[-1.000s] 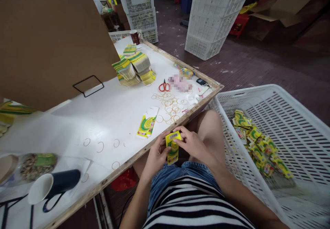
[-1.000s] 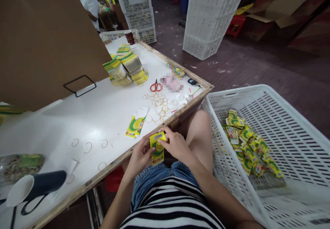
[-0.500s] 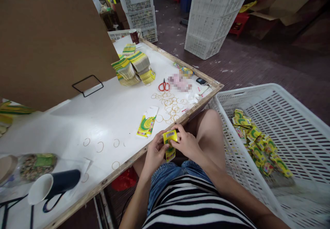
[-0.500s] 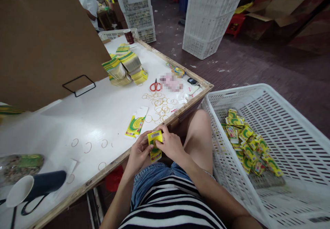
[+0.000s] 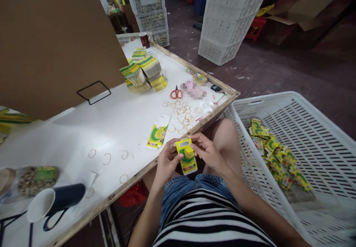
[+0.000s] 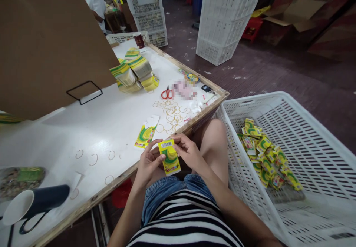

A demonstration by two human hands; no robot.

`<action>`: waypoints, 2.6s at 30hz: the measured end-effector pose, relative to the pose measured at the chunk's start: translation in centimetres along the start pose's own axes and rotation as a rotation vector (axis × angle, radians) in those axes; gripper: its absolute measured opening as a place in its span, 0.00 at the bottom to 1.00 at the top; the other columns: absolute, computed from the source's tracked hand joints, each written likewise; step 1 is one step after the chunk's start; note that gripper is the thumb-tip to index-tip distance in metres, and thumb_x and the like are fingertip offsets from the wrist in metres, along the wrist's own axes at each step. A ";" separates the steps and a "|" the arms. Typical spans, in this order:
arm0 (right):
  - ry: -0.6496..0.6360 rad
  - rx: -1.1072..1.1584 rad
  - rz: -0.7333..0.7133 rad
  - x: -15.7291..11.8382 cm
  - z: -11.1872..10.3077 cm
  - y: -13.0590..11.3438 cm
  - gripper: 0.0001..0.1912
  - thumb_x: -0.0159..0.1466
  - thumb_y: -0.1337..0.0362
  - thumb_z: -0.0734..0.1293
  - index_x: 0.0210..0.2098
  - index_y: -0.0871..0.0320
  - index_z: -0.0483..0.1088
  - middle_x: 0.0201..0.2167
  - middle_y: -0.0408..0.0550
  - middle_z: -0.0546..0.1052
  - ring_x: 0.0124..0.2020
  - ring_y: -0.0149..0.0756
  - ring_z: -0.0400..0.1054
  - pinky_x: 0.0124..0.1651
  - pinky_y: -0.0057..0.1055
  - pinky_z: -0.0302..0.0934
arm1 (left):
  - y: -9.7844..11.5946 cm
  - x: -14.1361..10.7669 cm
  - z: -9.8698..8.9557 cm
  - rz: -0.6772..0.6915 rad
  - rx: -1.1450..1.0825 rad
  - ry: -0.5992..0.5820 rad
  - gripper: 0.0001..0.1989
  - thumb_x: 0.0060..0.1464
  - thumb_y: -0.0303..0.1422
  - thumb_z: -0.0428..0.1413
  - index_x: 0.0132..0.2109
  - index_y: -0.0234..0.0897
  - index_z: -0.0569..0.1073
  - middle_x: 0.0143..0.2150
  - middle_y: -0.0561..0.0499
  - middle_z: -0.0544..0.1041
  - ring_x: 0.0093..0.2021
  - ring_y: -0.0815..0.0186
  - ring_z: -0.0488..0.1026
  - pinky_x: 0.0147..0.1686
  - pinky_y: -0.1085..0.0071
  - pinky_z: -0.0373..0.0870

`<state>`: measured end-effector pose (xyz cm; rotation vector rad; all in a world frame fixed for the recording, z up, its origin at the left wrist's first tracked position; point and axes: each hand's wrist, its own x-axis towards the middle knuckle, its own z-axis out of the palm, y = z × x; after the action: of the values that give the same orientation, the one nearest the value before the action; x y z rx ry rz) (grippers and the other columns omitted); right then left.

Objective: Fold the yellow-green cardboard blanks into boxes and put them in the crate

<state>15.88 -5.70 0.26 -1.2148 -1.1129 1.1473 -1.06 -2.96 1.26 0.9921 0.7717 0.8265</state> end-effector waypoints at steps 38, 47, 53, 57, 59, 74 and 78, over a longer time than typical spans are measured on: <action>0.117 -0.343 -0.362 -0.6 4.8 -0.6 0.23 0.65 0.65 0.62 0.59 0.53 0.60 0.47 0.52 0.71 0.32 0.34 0.65 0.38 0.33 0.66 | -0.5 -1.8 0.1 0.315 0.515 0.402 0.09 0.60 0.38 0.53 0.37 0.39 0.63 0.31 0.55 0.66 0.31 0.68 0.65 0.31 0.75 0.64; 0.098 -0.321 -0.285 -0.7 4.2 -0.8 0.22 0.66 0.64 0.63 0.59 0.54 0.60 0.48 0.51 0.73 0.28 0.30 0.63 0.36 0.30 0.64 | -0.6 -1.8 -0.3 0.270 0.343 0.449 0.14 0.57 0.43 0.58 0.35 0.39 0.64 0.30 0.55 0.68 0.31 0.69 0.66 0.32 0.75 0.65; 0.182 -0.203 -0.234 -0.4 4.0 -0.8 0.17 0.64 0.64 0.65 0.52 0.55 0.63 0.30 0.40 0.66 0.23 0.28 0.56 0.27 0.25 0.58 | -1.0 -1.6 -0.1 0.008 0.044 0.087 0.23 0.51 0.50 0.61 0.46 0.38 0.73 0.41 0.47 0.78 0.41 0.60 0.75 0.39 0.69 0.70; 0.141 -0.153 -0.227 -0.6 4.0 -0.7 0.15 0.63 0.64 0.66 0.49 0.53 0.63 0.29 0.38 0.64 0.23 0.27 0.54 0.25 0.24 0.55 | -0.8 -1.4 0.3 -0.160 -0.218 -0.058 0.28 0.49 0.52 0.62 0.50 0.37 0.76 0.45 0.42 0.80 0.48 0.53 0.76 0.46 0.62 0.71; 0.117 -0.113 -0.226 -0.8 4.0 -0.6 0.15 0.64 0.64 0.66 0.49 0.53 0.62 0.28 0.37 0.64 0.23 0.27 0.55 0.25 0.24 0.55 | -0.7 -1.2 0.5 -0.173 -0.267 -0.116 0.28 0.47 0.48 0.65 0.51 0.36 0.76 0.45 0.42 0.80 0.48 0.51 0.76 0.47 0.62 0.71; 0.127 -0.229 -0.002 -0.5 2.6 0.1 0.12 0.64 0.56 0.64 0.30 0.59 0.68 0.25 0.44 0.71 0.27 0.33 0.65 0.31 0.28 0.62 | -2.0 -0.2 0.3 0.025 -0.020 0.197 0.21 0.49 0.43 0.65 0.45 0.35 0.72 0.40 0.45 0.81 0.40 0.57 0.79 0.41 0.65 0.75; 0.174 -0.145 -0.047 -0.1 2.0 0.5 0.18 0.62 0.58 0.67 0.50 0.58 0.66 0.33 0.46 0.75 0.29 0.33 0.68 0.33 0.28 0.65 | -1.2 -0.6 -0.1 0.087 0.064 0.110 0.31 0.54 0.36 0.62 0.60 0.43 0.56 0.48 0.44 0.79 0.46 0.58 0.77 0.44 0.65 0.74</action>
<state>13.86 -5.65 -0.14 -1.3658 -1.1008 0.9191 -1.14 -3.84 0.29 1.0498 0.8580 0.9431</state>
